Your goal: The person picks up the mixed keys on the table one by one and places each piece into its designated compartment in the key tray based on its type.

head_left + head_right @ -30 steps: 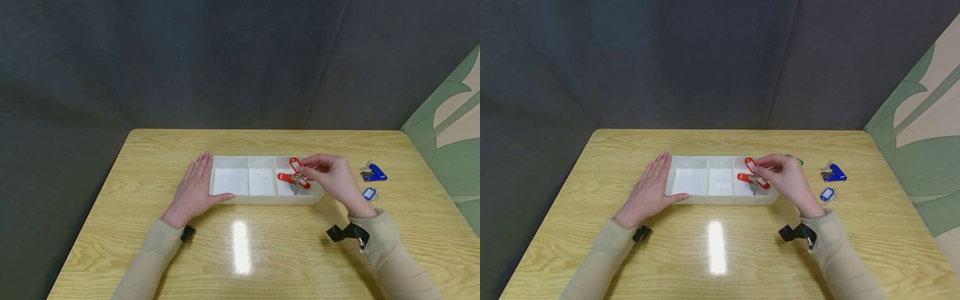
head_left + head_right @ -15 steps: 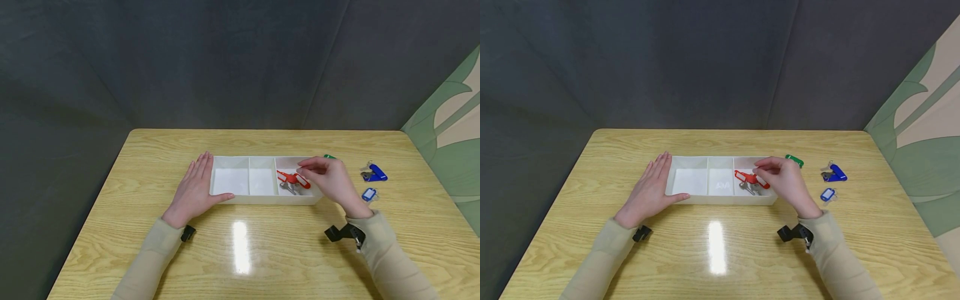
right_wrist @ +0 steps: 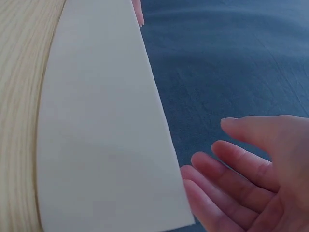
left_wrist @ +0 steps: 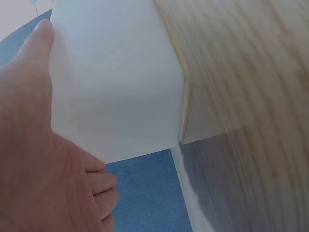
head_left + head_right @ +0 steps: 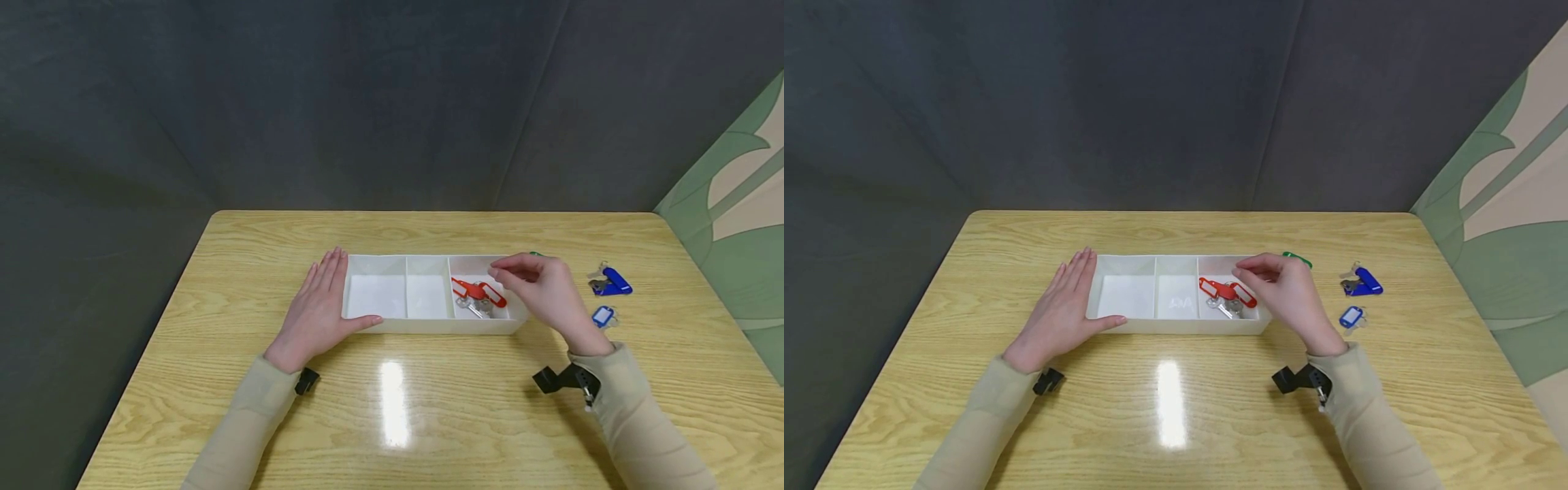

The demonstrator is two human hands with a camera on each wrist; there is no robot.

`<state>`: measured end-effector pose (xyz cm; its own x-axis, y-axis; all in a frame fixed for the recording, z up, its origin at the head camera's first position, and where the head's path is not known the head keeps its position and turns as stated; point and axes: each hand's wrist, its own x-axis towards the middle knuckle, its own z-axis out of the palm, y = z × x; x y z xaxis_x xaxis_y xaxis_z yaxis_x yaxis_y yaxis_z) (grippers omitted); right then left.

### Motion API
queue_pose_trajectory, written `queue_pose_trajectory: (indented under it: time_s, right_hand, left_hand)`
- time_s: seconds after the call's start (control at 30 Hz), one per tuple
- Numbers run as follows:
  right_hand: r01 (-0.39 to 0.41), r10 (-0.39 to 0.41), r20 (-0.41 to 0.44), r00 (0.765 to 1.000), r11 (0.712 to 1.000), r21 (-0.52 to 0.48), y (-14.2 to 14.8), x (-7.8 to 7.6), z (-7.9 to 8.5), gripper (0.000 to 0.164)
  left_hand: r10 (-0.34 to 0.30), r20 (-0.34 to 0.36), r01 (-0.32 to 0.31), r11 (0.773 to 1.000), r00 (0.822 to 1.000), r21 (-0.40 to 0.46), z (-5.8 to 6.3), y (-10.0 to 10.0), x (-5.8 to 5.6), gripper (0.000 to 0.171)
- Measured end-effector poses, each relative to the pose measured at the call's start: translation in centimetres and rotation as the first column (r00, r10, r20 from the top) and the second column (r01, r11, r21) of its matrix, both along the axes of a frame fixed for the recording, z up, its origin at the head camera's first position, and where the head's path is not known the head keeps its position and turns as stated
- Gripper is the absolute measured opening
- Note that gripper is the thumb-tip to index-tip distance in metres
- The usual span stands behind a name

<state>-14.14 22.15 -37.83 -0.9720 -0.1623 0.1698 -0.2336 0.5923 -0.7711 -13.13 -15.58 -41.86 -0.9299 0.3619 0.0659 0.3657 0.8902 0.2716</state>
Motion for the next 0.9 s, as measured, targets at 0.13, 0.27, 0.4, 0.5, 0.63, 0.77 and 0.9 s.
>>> queue_pose_trajectory:
  time_s: [0.13, 0.27, 0.4, 0.5, 0.63, 0.77, 0.9]
  right_hand:
    - [0.006, -0.006, 0.0, 1.0, 1.0, -0.001, 0.1, 0.0, 0.1, 0.022]
    - [0.017, -0.017, 0.009, 1.0, 1.0, -0.002, 0.2, 0.1, 0.2, 0.026]
    - [0.029, -0.029, 0.014, 0.999, 1.0, -0.002, 0.3, 0.1, 0.4, 0.028]
    - [0.037, -0.037, 0.004, 0.999, 0.999, 0.003, 0.5, 0.2, 0.6, 0.029]
    - [0.05, -0.05, 0.0, 0.999, 0.999, 0.005, 0.6, 0.3, 0.8, 0.029]
    - [0.053, -0.053, 0.004, 0.999, 0.999, 0.001, 0.9, 0.4, 0.9, 0.029]
    - [0.062, -0.062, 0.003, 0.998, 0.998, 0.0, 1.1, 0.5, 1.0, 0.03]
  left_hand:
    - [0.001, -0.001, -0.001, 1.0, 1.0, 0.002, 0.0, 0.0, 0.0, 0.126]
    - [0.001, -0.004, -0.001, 1.0, 1.0, 0.001, 0.0, 0.0, -0.1, 0.126]
    - [0.0, -0.003, 0.0, 1.0, 1.0, 0.0, 0.0, 0.0, -0.1, 0.126]
    - [0.001, 0.0, -0.001, 1.0, 1.0, 0.0, 0.0, 0.0, -0.1, 0.126]
    - [0.002, 0.003, -0.002, 1.0, 1.0, -0.001, 0.0, 0.0, -0.1, 0.126]
    - [0.0, 0.002, 0.0, 1.0, 1.0, -0.001, 0.0, 0.0, -0.2, 0.125]
    - [0.0, 0.005, 0.0, 1.0, 1.0, 0.0, 0.0, 0.0, -0.1, 0.126]
